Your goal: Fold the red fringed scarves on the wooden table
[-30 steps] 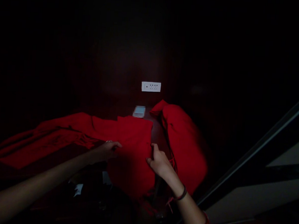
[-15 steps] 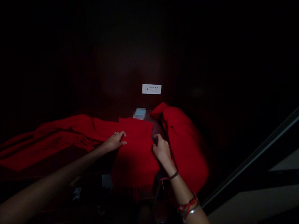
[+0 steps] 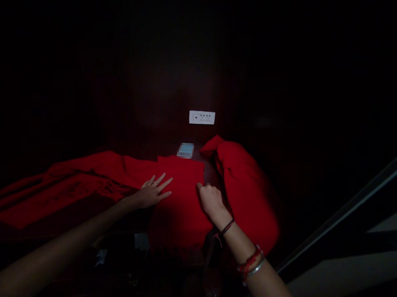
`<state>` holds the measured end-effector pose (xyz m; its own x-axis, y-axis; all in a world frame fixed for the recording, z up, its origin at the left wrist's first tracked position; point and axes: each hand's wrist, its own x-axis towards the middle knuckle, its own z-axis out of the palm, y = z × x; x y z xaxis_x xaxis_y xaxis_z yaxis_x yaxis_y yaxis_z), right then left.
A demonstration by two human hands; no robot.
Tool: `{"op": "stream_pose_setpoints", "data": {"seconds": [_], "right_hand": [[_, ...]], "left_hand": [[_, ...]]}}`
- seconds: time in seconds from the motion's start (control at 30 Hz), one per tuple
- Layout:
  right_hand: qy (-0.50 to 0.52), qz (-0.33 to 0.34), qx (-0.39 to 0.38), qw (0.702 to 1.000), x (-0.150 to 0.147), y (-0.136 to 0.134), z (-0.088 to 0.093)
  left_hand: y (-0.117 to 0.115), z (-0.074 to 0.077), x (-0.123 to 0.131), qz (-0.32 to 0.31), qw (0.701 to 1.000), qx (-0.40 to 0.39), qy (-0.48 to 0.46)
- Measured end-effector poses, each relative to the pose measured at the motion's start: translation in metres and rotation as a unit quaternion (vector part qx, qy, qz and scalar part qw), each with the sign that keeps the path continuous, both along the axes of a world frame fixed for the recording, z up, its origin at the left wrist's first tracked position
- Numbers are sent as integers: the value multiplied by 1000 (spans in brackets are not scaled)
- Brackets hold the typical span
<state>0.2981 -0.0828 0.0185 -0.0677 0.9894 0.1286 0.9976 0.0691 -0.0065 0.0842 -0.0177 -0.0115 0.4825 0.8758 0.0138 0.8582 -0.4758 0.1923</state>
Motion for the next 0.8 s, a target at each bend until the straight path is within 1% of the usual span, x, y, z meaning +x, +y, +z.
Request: {"op": "stream_pose_setpoints", "data": {"seconds": [0.03,0.1,0.17,0.23,0.3,0.33,0.4,0.47,0.53,0.6,0.67,0.73,0.8], "right_hand": [[2,10,-16,1000,1,0,4],[13,36,-37,999,-1,3,14],[18,63,-12,998,-8,12,24],[20,93,37,995,-21,26,28],[24,145,57,987,-37,42,24],[23,183,46,982,-44,50,19],[18,255,-5,967,-53,63,6],[17,288,-65,955,-56,72,-7],[27,278,-102,955,-52,77,-16],[39,257,-119,958,-45,79,-18],[46,241,-137,960,-42,81,-14],[55,231,-152,959,-45,83,-6],[75,228,-124,963,-56,88,3]], "left_hand": [[0,2,-1,3,1000,13,-9],[1,6,-2,30,998,54,-28],[8,11,-5,73,991,104,-34],[21,14,-10,118,984,132,-20],[35,13,-18,156,981,112,5],[41,11,-22,173,981,86,19],[48,7,-30,196,979,21,47],[47,3,-36,211,975,-26,64],[39,1,-40,220,972,-45,73],[28,0,-42,216,972,-45,82],[18,1,-41,209,973,-39,89],[13,6,-39,215,971,-42,93],[16,12,-36,229,967,-65,97]]}}
